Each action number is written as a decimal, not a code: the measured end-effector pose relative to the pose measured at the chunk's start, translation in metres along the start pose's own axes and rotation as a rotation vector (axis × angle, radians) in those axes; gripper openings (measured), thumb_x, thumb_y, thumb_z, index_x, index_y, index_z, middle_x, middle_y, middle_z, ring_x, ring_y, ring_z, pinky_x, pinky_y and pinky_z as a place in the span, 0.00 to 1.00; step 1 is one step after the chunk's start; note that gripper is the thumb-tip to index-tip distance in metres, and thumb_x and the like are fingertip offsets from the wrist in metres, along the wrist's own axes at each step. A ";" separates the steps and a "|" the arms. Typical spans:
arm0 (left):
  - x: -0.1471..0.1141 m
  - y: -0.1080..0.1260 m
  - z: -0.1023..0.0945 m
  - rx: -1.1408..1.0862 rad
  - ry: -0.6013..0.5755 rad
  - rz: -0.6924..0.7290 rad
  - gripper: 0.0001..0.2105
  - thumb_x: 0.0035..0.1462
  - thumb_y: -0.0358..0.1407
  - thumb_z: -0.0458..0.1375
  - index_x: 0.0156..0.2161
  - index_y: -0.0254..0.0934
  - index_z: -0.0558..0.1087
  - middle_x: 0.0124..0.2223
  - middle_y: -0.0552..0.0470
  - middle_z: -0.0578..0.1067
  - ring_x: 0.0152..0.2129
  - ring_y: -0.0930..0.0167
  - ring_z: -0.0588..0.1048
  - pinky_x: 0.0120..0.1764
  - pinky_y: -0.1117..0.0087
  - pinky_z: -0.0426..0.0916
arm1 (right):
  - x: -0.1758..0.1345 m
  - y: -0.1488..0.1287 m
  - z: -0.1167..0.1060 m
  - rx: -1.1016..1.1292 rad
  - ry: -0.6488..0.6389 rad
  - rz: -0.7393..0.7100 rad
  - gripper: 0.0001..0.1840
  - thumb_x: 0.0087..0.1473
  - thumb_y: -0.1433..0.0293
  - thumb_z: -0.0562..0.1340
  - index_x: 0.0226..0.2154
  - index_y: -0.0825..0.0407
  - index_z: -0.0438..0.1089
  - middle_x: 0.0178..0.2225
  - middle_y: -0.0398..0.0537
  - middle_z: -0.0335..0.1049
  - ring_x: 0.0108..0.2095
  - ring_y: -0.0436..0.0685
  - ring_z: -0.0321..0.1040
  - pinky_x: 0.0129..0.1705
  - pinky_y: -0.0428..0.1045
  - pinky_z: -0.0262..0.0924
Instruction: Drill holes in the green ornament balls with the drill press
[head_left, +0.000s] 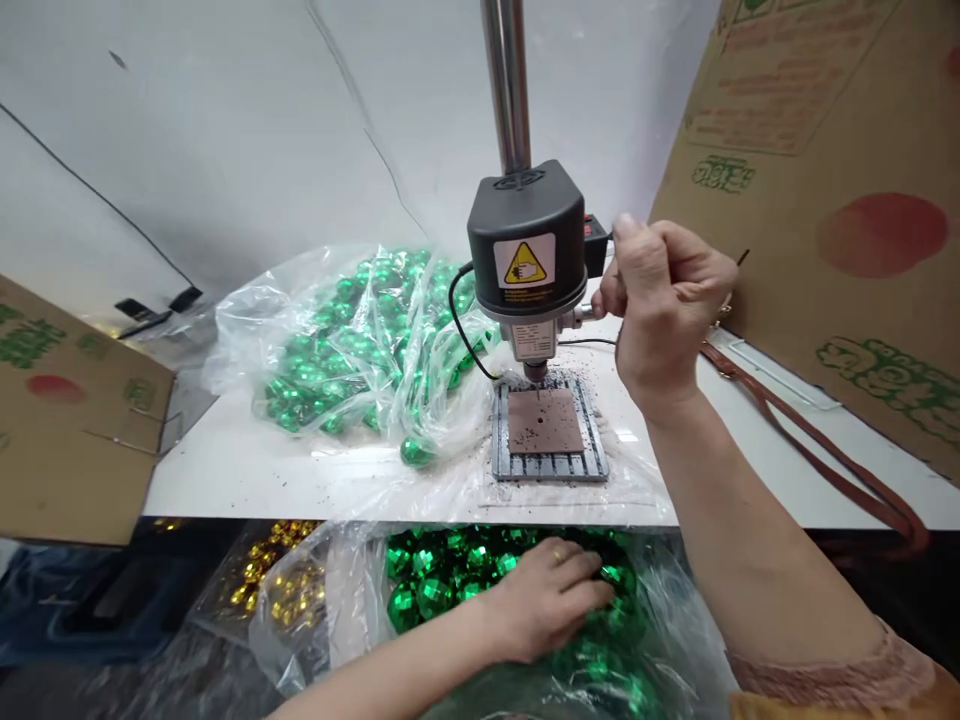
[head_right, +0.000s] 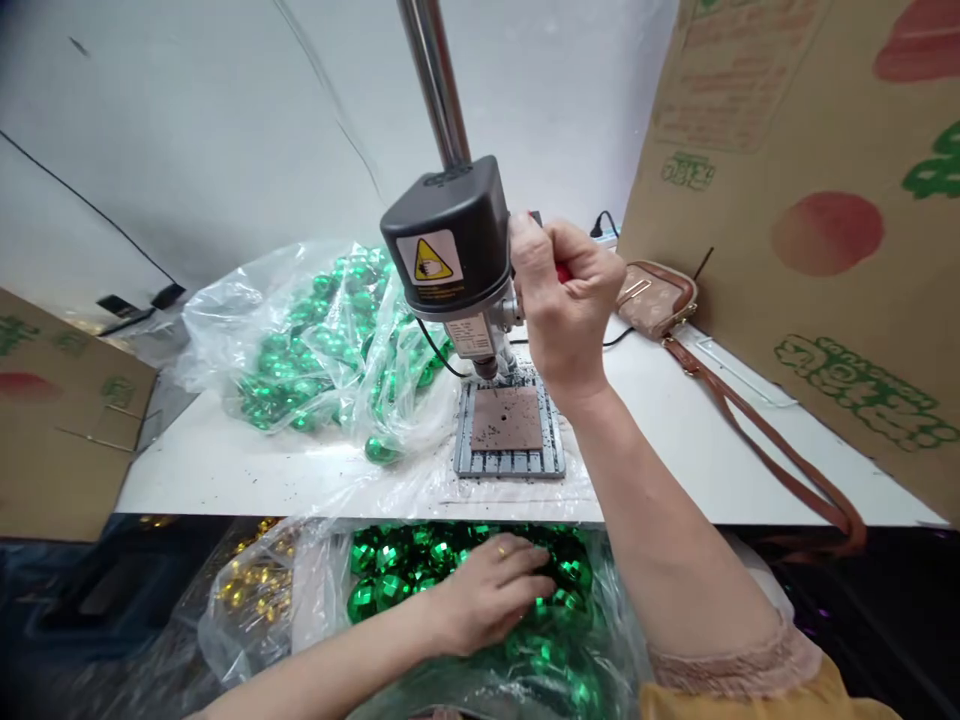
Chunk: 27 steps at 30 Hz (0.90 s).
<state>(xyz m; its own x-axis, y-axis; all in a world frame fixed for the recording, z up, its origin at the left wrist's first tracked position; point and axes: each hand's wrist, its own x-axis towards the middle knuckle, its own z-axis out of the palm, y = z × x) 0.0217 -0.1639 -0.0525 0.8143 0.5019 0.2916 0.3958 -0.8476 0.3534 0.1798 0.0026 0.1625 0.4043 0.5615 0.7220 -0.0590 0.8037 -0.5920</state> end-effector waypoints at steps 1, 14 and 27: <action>-0.001 -0.010 -0.014 -0.018 0.126 -0.018 0.13 0.63 0.30 0.50 0.51 0.41 0.70 0.50 0.42 0.79 0.44 0.62 0.77 0.47 0.60 0.73 | 0.000 0.000 0.000 -0.005 -0.006 -0.007 0.27 0.57 0.63 0.63 0.14 0.49 0.52 0.13 0.37 0.46 0.15 0.44 0.45 0.18 0.49 0.45; 0.049 -0.198 -0.147 0.383 0.240 -0.896 0.17 0.52 0.21 0.57 0.47 0.36 0.71 0.48 0.42 0.77 0.50 0.57 0.73 0.52 0.58 0.68 | -0.007 -0.007 0.000 0.013 0.021 0.057 0.27 0.56 0.63 0.64 0.13 0.50 0.54 0.14 0.38 0.47 0.17 0.45 0.45 0.20 0.51 0.44; 0.031 -0.197 -0.144 0.141 0.481 -0.723 0.23 0.48 0.30 0.64 0.52 0.39 0.67 0.49 0.46 0.71 0.47 0.62 0.73 0.50 0.60 0.69 | -0.008 -0.006 0.000 0.026 0.017 0.039 0.27 0.57 0.63 0.63 0.14 0.52 0.53 0.14 0.37 0.47 0.17 0.43 0.46 0.21 0.50 0.43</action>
<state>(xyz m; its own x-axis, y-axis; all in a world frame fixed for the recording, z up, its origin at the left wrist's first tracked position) -0.0922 0.0438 0.0151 0.0896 0.9151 0.3931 0.8202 -0.2917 0.4921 0.1772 -0.0064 0.1605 0.4170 0.5892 0.6921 -0.0990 0.7863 -0.6098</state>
